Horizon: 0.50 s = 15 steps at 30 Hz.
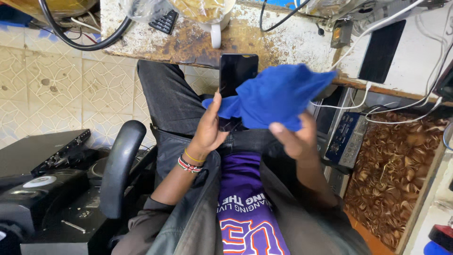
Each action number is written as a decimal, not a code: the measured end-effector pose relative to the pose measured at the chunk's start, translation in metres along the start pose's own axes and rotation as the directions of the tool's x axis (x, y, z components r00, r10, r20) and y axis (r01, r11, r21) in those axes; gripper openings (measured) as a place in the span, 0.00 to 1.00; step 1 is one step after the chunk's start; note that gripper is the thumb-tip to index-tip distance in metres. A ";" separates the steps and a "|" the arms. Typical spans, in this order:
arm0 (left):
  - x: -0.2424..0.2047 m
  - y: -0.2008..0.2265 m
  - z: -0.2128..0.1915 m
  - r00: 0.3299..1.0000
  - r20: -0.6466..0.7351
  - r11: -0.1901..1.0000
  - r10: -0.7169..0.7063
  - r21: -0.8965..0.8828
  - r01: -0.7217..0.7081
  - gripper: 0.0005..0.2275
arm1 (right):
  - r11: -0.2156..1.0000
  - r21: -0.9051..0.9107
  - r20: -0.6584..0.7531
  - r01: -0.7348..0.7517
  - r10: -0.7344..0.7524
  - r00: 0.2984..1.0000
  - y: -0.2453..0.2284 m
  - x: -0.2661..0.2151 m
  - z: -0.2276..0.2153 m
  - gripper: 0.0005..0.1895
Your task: The person sits with legs crossed and cleans a black power bank and a smartphone with a blue cloth. They wipe the devices thoroughly, then clean the cluttered workbench surface, moving a phone and a plastic-wrapped item aside to wipe the area.
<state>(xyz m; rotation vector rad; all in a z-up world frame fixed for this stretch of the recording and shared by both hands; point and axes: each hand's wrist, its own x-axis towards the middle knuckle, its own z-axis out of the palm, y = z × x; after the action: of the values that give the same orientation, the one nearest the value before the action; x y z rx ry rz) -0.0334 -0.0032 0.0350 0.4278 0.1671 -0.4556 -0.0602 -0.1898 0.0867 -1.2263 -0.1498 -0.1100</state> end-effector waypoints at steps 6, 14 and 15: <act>0.000 0.003 0.005 0.993 -0.110 0.980 -0.042 0.189 0.062 0.28 | 0.551 -0.730 0.340 0.404 -0.220 0.914 0.033 0.008 0.036 0.28; -0.005 0.017 0.027 0.995 -0.088 0.963 -0.039 0.264 0.061 0.25 | 0.423 -0.861 0.138 0.283 -0.341 0.930 0.043 0.017 0.031 0.30; -0.006 0.020 0.028 0.996 -0.091 0.972 -0.026 0.232 0.046 0.25 | 0.467 -0.822 0.196 0.326 -0.305 0.932 0.044 0.015 0.033 0.25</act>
<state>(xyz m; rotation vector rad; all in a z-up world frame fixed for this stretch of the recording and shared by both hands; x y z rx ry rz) -0.0275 0.0030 0.0687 0.6779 0.2069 -0.4947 -0.0404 -0.1440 0.0589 -2.1970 -0.3776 -0.5584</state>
